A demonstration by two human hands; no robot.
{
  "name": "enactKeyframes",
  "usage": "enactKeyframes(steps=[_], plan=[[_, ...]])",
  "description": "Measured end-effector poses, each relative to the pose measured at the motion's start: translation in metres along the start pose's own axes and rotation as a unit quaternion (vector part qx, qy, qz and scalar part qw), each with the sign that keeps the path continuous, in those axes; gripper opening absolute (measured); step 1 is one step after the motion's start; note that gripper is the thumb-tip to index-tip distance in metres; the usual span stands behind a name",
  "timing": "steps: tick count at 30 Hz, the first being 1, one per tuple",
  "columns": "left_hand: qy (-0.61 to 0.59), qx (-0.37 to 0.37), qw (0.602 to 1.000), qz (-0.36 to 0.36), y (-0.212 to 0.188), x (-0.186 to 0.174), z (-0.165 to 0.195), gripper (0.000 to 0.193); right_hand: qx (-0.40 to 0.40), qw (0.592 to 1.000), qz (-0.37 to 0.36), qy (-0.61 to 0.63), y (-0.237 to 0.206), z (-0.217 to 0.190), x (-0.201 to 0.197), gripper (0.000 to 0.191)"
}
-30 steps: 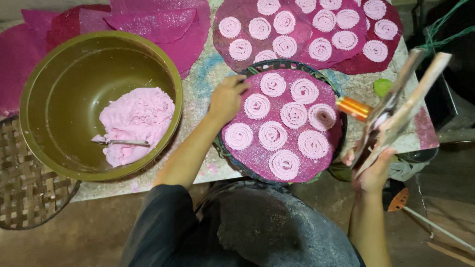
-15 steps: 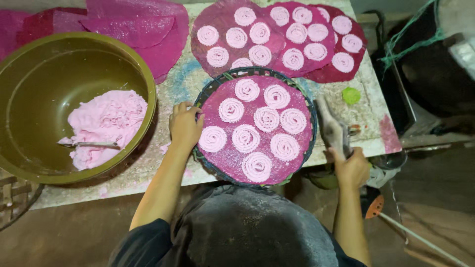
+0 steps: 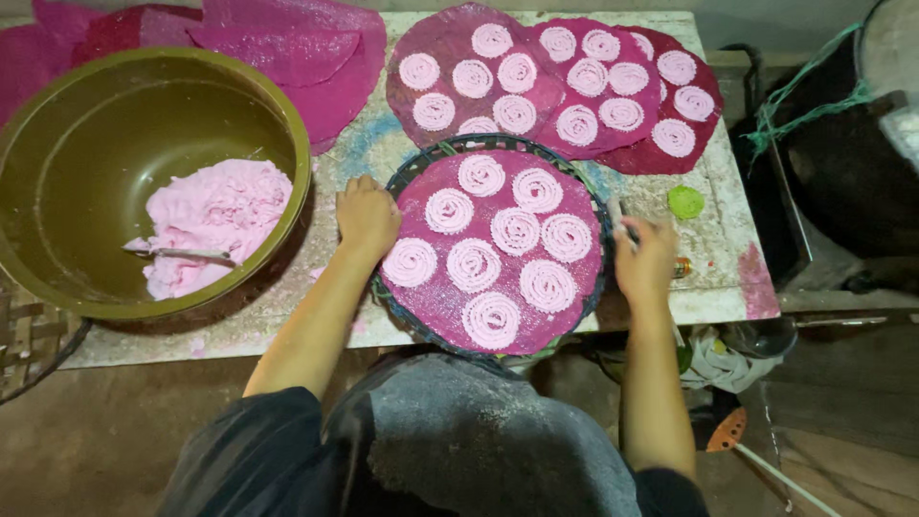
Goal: The person loads pink dough into a wooden hand press and squeezes rosette-shaped dollops of dough onto round pink mats, filling each mat with rows of rosettes. They then carry a filled mat to a steamer pot on a stove and place it in to steam.
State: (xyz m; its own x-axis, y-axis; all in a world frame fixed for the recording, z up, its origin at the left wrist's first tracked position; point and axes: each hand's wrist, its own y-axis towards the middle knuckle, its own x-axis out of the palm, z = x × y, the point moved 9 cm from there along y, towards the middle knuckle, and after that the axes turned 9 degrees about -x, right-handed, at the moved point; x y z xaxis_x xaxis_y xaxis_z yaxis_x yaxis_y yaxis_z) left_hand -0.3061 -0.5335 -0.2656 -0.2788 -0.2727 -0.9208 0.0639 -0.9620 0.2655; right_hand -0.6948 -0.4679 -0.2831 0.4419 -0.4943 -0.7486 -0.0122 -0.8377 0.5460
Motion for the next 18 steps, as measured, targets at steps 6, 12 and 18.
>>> enactKeyframes(steps=[6,12,18], plan=[[-0.123,-0.073,0.985,-0.092,0.002,0.000,-0.004,0.016,0.038,0.992,-0.097,-0.065,0.051,-0.032,0.032,0.018],[-0.287,-0.074,0.949,-0.107,-0.005,-0.004,-0.007,0.031,0.062,0.990,-0.098,-0.085,0.055,-0.037,0.040,0.018],[-0.316,-0.064,0.937,-0.133,-0.011,0.021,-0.028,0.035,0.068,0.990,-0.109,0.054,0.039,-0.010,0.056,0.018]])
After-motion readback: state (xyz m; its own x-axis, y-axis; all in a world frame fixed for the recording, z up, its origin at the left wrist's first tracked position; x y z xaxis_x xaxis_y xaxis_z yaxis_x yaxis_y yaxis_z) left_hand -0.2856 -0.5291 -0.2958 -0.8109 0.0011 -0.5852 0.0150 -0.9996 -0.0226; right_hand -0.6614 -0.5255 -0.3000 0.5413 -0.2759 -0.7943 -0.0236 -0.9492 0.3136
